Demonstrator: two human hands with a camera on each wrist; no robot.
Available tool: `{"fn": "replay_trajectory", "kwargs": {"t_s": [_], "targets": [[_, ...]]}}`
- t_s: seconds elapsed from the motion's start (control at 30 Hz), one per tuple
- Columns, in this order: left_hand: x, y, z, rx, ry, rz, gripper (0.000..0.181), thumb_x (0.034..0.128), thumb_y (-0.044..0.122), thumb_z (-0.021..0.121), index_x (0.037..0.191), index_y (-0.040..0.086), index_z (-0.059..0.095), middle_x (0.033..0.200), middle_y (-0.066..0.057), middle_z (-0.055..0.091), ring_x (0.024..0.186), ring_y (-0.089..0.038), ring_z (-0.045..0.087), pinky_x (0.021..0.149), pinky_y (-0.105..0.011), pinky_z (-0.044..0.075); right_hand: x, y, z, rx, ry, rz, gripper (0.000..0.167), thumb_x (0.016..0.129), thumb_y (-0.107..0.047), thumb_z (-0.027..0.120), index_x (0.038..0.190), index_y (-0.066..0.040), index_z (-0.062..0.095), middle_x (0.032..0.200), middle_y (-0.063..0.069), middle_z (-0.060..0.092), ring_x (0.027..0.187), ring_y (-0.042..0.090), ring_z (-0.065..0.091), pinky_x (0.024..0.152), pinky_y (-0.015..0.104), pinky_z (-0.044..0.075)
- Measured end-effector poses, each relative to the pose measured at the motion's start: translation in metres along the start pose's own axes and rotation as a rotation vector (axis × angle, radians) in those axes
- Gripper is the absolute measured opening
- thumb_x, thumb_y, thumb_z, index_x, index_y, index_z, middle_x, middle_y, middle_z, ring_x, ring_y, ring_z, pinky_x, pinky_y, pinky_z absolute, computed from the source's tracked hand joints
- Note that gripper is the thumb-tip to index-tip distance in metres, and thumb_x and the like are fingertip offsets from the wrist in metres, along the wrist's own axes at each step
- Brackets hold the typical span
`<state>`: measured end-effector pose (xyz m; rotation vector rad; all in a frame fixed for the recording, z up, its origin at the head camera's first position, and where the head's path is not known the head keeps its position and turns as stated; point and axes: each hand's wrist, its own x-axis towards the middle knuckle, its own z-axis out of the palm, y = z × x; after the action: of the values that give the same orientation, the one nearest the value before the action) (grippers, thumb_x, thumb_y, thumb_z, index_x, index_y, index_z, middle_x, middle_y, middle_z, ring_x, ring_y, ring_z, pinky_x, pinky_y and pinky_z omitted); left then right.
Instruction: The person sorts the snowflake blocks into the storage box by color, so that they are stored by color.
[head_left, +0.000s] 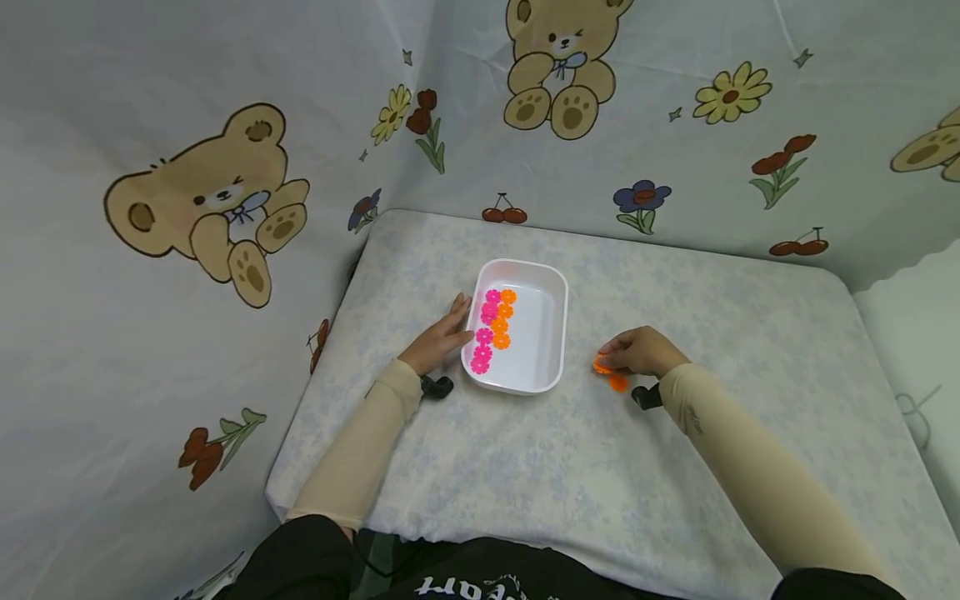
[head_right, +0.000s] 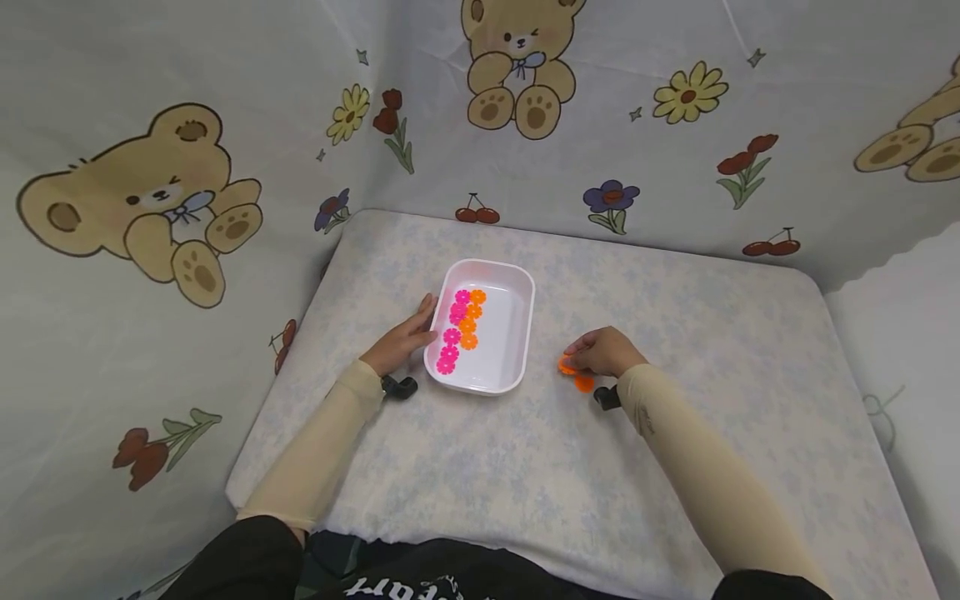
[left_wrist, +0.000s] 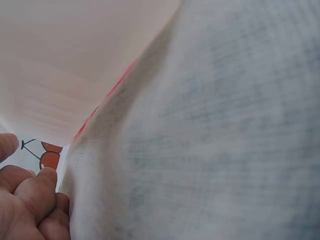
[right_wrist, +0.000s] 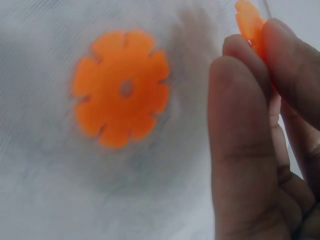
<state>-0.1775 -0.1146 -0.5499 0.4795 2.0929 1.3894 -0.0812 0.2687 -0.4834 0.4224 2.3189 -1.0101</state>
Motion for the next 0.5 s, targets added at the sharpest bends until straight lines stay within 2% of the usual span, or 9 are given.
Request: {"fn": "replay_trajectory", "kwargs": {"t_s": [0.17,0.37,0.5], "targets": [[0.000,0.000,0.000,0.008,-0.001,0.000,0.070,0.1071,0.042,0.050,0.167,0.041,0.013,0.173,0.023,-0.008,0.164,-0.016,0.000,0.132,-0.054,0.011,0.006,-0.010,0.003,-0.045,0.007,-0.013,0.036,0.093,-0.033,0.080,0.122,-0.011,0.076,0.104,0.001,0.079,0.092,0.013,0.073,0.087,0.031,0.056],[0.001,0.000,0.000,0.019,0.007,-0.011,0.071,0.1061,0.045,0.051,0.166,0.043,0.013,0.173,0.024,-0.007,0.164,-0.014,0.000,0.132,-0.053,0.012,0.013,-0.020,0.009,-0.114,0.012,-0.033,0.035,0.092,-0.040,0.080,0.117,-0.016,0.078,0.101,-0.001,0.080,0.095,0.016,0.071,0.091,0.035,0.052],[0.000,0.000,-0.001,0.010,0.007,-0.009,0.071,0.1062,0.045,0.051,0.166,0.043,0.014,0.173,0.023,-0.006,0.164,-0.013,0.000,0.132,-0.052,0.011,0.015,-0.026,0.013,-0.090,0.000,-0.053,0.032,0.092,-0.035,0.080,0.117,-0.014,0.078,0.104,0.000,0.079,0.094,0.015,0.072,0.089,0.033,0.053]]}}
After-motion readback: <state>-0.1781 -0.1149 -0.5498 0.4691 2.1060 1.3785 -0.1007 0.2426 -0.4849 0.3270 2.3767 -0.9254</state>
